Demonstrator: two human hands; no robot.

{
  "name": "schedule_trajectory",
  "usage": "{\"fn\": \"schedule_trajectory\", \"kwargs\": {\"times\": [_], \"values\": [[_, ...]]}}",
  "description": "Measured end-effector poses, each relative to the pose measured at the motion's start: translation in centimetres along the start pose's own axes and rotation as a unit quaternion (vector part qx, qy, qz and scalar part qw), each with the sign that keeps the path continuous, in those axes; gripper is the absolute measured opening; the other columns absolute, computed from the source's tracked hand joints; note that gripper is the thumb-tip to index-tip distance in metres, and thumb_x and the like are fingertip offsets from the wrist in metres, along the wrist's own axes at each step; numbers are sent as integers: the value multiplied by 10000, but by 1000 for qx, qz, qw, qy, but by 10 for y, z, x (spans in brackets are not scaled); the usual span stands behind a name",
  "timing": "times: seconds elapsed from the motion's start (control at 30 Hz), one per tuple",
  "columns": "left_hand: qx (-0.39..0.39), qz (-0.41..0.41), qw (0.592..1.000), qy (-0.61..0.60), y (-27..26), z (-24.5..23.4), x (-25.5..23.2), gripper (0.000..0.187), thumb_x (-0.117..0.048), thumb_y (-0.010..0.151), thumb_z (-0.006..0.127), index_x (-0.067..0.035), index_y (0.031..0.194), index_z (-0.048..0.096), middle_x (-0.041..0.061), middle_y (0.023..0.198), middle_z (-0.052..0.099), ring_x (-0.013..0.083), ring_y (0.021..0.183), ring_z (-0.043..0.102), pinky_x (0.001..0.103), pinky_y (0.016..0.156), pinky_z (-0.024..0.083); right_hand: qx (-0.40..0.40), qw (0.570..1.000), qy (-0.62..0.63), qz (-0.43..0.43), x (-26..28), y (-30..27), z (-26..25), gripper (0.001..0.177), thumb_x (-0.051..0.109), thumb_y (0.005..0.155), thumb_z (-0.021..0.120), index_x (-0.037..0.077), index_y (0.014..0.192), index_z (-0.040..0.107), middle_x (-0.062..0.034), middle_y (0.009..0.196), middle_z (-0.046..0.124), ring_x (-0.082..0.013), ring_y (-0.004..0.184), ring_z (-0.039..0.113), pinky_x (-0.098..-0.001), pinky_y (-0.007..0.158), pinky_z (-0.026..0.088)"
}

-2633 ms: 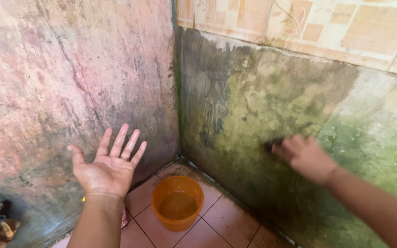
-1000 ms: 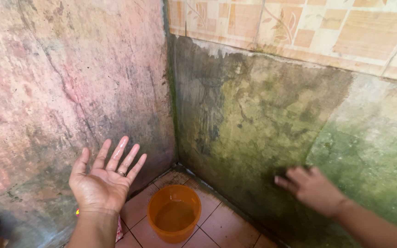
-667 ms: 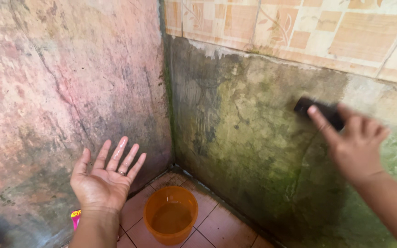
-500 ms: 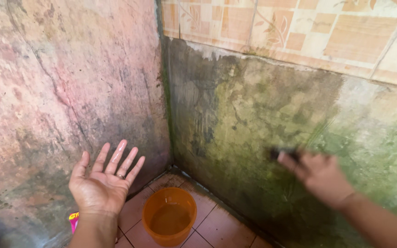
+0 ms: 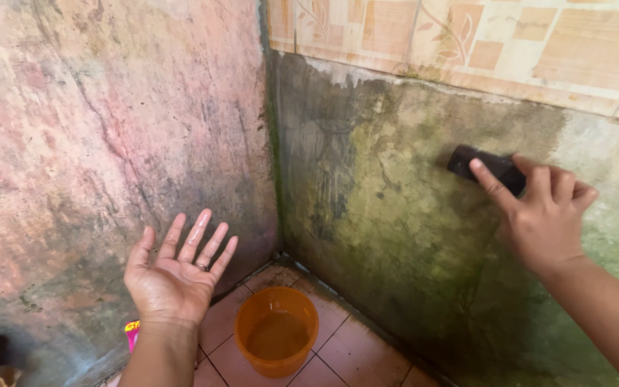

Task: The person scrubs a moldy lower wall section in a tiled bathroom using a dark sponge and water from an orange bucket. They repeatedly dip the sponge and scrub the same area while holding a pink detergent packet.

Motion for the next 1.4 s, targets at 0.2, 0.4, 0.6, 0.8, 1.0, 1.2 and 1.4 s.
{"fn": "schedule_trajectory", "kwargs": {"times": [0.2,0.4,0.6,0.8,1.0,1.2,1.4], "values": [[-15,-3,1000,10,2,-4,5,723,-446,901,453,-34,1488,360,258,1476,526,482,1353,517,639,1078,433,333,937,30,-104,41,-48,86,768,124,1037,451,490,1628,124,-74,1343,526,-238,1053,531,-379,902,474],[-18,6,1000,0,2,-4,-2,710,-433,907,445,-25,1484,376,258,1483,528,473,1364,516,644,1090,432,45,900,99,-422,116,-118,75,919,214,845,620,23,1571,89,-124,1273,534,-309,1158,515,-447,840,517],[-26,7,1000,-3,5,-4,1,703,-434,910,443,-21,1475,384,273,1473,528,489,1356,512,651,1084,432,260,956,-35,-134,33,-18,75,1036,7,875,603,539,1559,35,-100,1386,478,-271,1092,487,-377,864,460],[-19,-1,1000,1,8,-3,5,709,-446,903,446,-30,1474,385,258,1473,526,481,1353,512,650,1080,430,52,997,-34,-37,10,8,19,993,-30,879,625,473,1583,139,-190,1487,490,-349,1147,491,-500,945,403],[-33,7,999,9,3,-4,1,695,-427,912,439,-21,1473,384,273,1474,525,482,1364,509,642,1091,429,403,877,8,-262,77,-87,120,867,-68,966,546,260,1634,101,-81,1342,491,-250,1170,467,-394,964,444],[-30,7,1000,-3,0,-2,-1,690,-431,910,439,-25,1466,397,282,1477,520,495,1371,501,647,1088,430,346,870,35,-350,102,-105,111,892,-63,849,598,134,1574,117,-127,1358,445,-302,1220,433,-431,920,460],[-24,5,1000,-11,5,-2,3,684,-425,918,451,-14,1462,398,274,1488,515,504,1369,500,651,1096,425,134,989,7,-68,16,-1,32,906,48,911,598,512,1580,200,-106,1349,503,-336,1127,491,-458,936,431]]}}
Point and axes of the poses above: each hand's wrist, its own y-axis towards the middle knuckle, its own z-axis out of the palm, x = y × z, the point moved 8 cm from there along y, towards the middle knuckle
